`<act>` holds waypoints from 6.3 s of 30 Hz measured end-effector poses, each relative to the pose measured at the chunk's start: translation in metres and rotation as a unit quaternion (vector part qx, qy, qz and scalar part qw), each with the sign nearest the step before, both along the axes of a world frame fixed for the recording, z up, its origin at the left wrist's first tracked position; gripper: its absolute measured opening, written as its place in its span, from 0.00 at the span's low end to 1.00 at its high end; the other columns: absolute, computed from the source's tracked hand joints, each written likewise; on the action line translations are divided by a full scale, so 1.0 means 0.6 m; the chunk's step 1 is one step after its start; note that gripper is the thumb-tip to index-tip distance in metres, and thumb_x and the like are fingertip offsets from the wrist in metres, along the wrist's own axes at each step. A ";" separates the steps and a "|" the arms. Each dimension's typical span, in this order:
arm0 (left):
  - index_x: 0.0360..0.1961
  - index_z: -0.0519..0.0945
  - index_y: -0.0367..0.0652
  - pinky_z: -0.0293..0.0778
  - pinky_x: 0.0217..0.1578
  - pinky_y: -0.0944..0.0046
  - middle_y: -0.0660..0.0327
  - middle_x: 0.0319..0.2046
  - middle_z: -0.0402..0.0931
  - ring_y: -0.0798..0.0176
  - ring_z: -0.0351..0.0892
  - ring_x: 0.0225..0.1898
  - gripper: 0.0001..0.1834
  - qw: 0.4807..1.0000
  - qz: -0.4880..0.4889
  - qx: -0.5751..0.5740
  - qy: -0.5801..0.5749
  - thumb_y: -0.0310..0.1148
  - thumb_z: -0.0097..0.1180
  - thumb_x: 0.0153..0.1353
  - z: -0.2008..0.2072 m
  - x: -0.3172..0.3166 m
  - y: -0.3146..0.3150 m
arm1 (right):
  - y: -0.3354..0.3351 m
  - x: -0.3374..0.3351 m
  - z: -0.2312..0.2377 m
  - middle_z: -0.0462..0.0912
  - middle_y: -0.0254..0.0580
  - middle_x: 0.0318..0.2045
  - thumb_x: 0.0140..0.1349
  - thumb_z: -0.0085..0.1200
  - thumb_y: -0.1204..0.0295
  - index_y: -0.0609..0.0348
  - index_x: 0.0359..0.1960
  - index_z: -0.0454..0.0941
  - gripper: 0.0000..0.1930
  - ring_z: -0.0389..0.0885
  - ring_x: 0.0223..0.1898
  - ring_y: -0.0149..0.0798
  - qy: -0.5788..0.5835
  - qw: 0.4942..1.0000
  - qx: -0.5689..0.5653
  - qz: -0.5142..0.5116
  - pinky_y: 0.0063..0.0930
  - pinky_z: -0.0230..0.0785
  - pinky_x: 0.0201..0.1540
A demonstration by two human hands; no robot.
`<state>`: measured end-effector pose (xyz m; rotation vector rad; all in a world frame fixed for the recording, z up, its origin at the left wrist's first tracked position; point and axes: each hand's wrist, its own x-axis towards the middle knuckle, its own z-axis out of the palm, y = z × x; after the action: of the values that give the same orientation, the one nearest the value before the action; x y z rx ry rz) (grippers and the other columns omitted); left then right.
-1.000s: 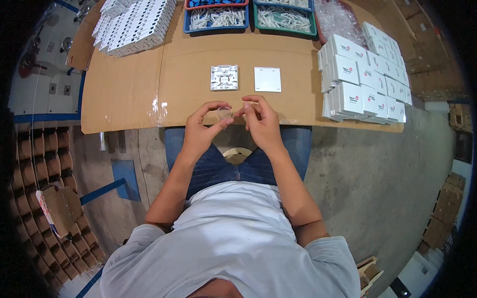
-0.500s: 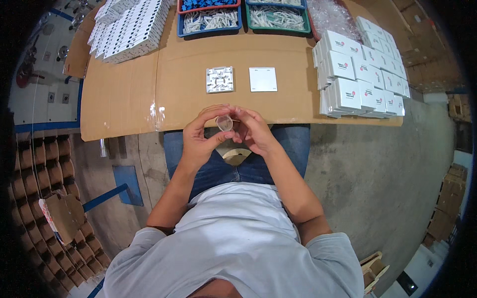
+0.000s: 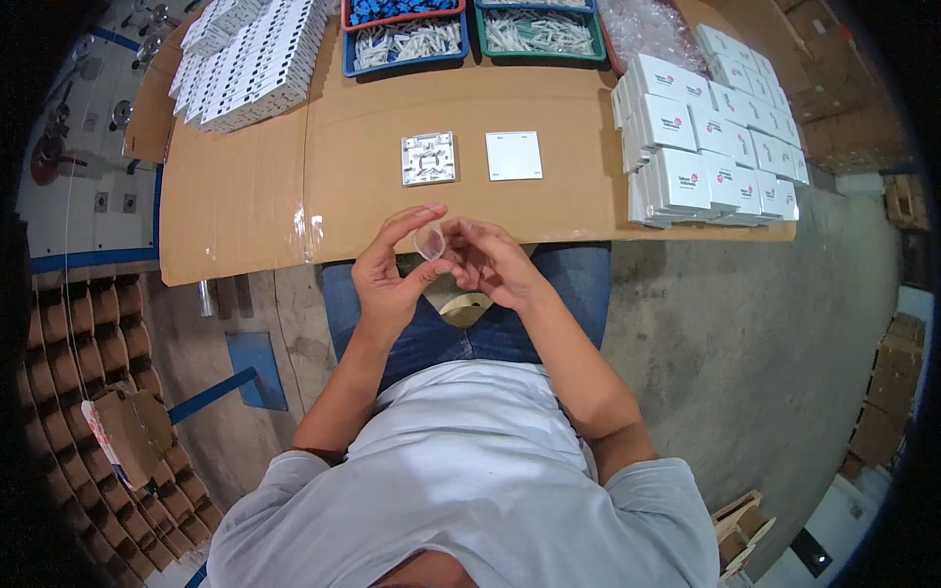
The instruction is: Assembling small electronic modules into white cardboard boxes and packing them with components.
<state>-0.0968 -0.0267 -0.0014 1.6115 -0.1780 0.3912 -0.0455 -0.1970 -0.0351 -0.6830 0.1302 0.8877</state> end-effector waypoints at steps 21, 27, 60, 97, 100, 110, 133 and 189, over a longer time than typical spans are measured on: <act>0.53 0.82 0.40 0.69 0.61 0.54 0.58 0.52 0.84 0.53 0.79 0.58 0.29 0.997 0.037 0.065 -0.033 0.28 0.75 0.47 0.000 0.004 0.004 | 0.003 -0.013 -0.043 0.83 0.47 0.46 0.63 0.61 0.68 0.64 0.53 0.76 0.19 0.75 0.23 0.24 -0.036 0.997 0.036 0.064 0.15 0.65 0.19; 0.53 0.83 0.40 0.69 0.61 0.53 0.58 0.52 0.84 0.53 0.80 0.57 0.29 0.993 0.039 0.096 -0.054 0.30 0.75 0.47 0.002 0.008 0.007 | 0.006 -0.007 -0.021 0.83 0.37 0.37 0.73 0.55 0.63 0.60 0.49 0.77 0.14 0.76 0.24 0.23 -0.035 0.996 0.038 0.072 0.15 0.63 0.21; 0.49 0.81 0.35 0.77 0.47 0.63 0.55 0.40 0.81 0.60 0.82 0.44 0.19 0.965 0.220 0.121 0.079 0.27 0.71 0.57 -0.173 0.118 0.122 | -0.035 0.684 0.003 0.85 0.62 0.41 0.66 0.45 0.77 0.67 0.42 0.83 0.13 0.83 0.46 0.61 -0.666 0.456 -0.585 -0.079 0.48 0.74 0.51; 0.48 0.82 0.36 0.77 0.47 0.62 0.55 0.41 0.81 0.59 0.82 0.43 0.20 0.952 0.216 0.200 0.087 0.25 0.72 0.53 -0.172 0.123 0.121 | -0.025 0.804 -0.001 0.87 0.50 0.42 0.64 0.52 0.77 0.62 0.45 0.82 0.11 0.85 0.45 0.49 -0.666 0.511 -0.526 0.134 0.38 0.75 0.51; 0.48 0.82 0.35 0.76 0.47 0.62 0.55 0.41 0.81 0.59 0.81 0.43 0.20 0.952 0.220 0.195 0.084 0.25 0.72 0.53 -0.185 0.119 0.123 | -0.017 0.809 0.020 0.88 0.48 0.42 0.63 0.56 0.77 0.61 0.45 0.84 0.10 0.85 0.45 0.44 -0.646 0.513 -0.528 0.201 0.35 0.75 0.52; 0.46 0.83 0.38 0.75 0.46 0.58 0.56 0.40 0.82 0.55 0.81 0.43 0.20 0.951 0.225 0.194 0.089 0.27 0.73 0.51 -0.178 0.123 0.118 | 0.003 0.834 0.016 0.89 0.46 0.34 0.52 0.65 0.80 0.62 0.37 0.86 0.09 0.87 0.38 0.41 -0.646 0.488 -0.545 0.219 0.32 0.78 0.44; 0.46 0.83 0.39 0.75 0.46 0.59 0.57 0.39 0.82 0.56 0.81 0.41 0.20 0.950 0.232 0.193 0.078 0.28 0.73 0.51 -0.183 0.124 0.118 | -0.024 0.855 0.008 0.88 0.44 0.31 0.52 0.66 0.80 0.65 0.34 0.86 0.07 0.85 0.33 0.35 -0.614 0.553 -0.554 0.101 0.31 0.78 0.40; 0.52 0.81 0.40 0.78 0.47 0.58 0.55 0.44 0.82 0.52 0.84 0.45 0.21 0.968 0.236 0.084 0.018 0.30 0.69 0.56 -0.188 0.107 0.127 | 0.193 0.248 0.003 0.86 0.43 0.34 0.62 0.67 0.75 0.66 0.43 0.78 0.13 0.86 0.32 0.31 -0.289 0.887 -0.283 0.221 0.21 0.80 0.35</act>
<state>-0.0327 0.0497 -0.1142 1.8231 0.2138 0.7271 0.1036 -0.0810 -0.0333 -1.5442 -0.3318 1.0477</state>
